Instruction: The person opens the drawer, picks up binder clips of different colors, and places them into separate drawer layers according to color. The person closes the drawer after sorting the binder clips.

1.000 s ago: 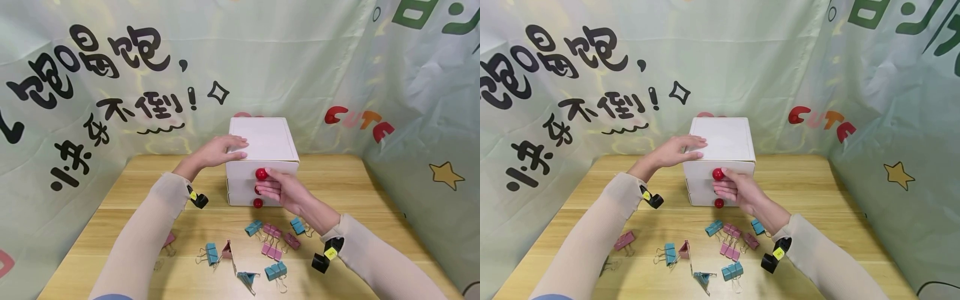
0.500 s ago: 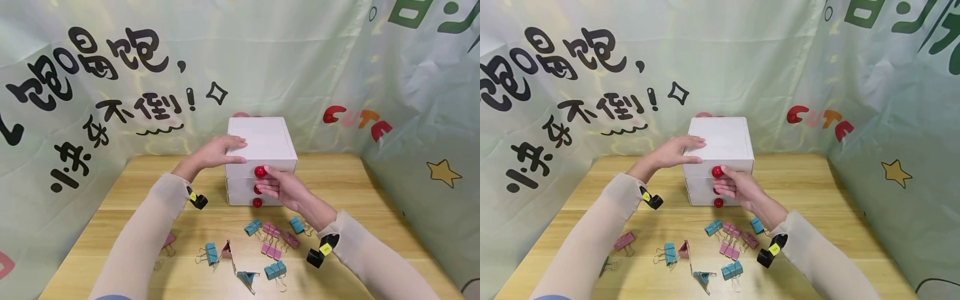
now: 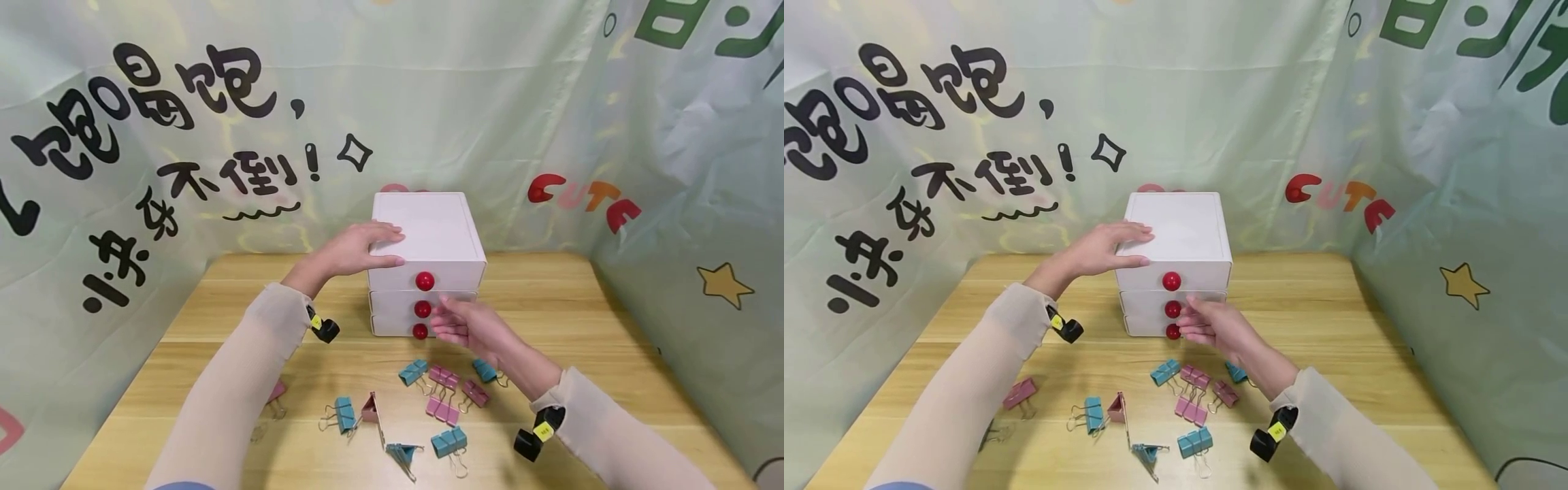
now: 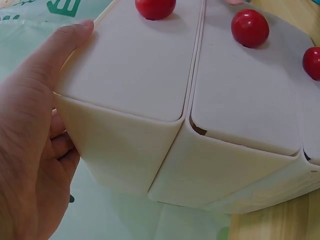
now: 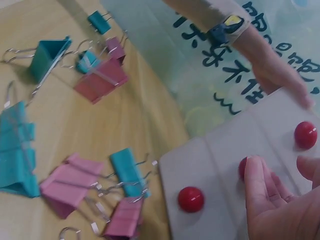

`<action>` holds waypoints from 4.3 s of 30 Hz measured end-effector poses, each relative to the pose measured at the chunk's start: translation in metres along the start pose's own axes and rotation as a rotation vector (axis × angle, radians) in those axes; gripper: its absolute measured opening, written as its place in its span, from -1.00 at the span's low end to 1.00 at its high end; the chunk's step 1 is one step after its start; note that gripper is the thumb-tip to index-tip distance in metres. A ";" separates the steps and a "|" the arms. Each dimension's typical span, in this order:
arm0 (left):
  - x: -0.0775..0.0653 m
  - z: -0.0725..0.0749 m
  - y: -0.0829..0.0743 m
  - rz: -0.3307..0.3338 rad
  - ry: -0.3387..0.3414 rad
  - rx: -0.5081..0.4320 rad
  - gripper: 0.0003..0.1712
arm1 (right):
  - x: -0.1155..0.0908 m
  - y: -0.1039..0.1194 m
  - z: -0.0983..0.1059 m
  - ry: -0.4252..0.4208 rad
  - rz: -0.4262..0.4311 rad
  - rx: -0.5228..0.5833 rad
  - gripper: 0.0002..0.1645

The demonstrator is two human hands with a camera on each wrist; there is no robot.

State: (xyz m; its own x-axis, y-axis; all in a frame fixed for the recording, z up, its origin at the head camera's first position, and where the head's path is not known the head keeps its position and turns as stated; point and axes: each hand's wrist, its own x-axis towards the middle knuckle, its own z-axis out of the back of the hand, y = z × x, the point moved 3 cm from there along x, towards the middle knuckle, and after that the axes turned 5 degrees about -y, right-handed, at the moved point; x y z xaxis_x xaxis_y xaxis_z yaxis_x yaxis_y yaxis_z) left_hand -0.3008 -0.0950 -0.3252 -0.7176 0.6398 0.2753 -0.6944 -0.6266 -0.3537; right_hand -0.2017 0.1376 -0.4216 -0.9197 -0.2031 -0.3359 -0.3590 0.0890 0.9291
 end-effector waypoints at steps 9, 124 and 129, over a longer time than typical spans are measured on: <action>0.000 0.004 -0.006 -0.001 0.035 0.104 -0.26 | 0.008 -0.018 -0.006 0.042 -0.052 0.041 -0.35; -0.002 0.005 -0.006 0.073 0.038 0.073 -0.17 | -0.053 -0.075 -0.018 0.466 1.305 -1.670 -0.72; 0.000 0.005 -0.006 0.071 0.032 0.071 -0.16 | -0.054 -0.072 -0.015 0.497 1.261 -1.718 -0.71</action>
State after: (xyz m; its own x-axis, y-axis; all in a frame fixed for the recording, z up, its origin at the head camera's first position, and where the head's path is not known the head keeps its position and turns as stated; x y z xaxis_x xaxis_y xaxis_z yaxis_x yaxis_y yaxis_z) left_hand -0.2969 -0.0941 -0.3185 -0.7636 0.6062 0.2224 -0.6450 -0.6999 -0.3069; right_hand -0.1239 0.1272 -0.4684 -0.2876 -0.9404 0.1816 0.9384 -0.3146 -0.1428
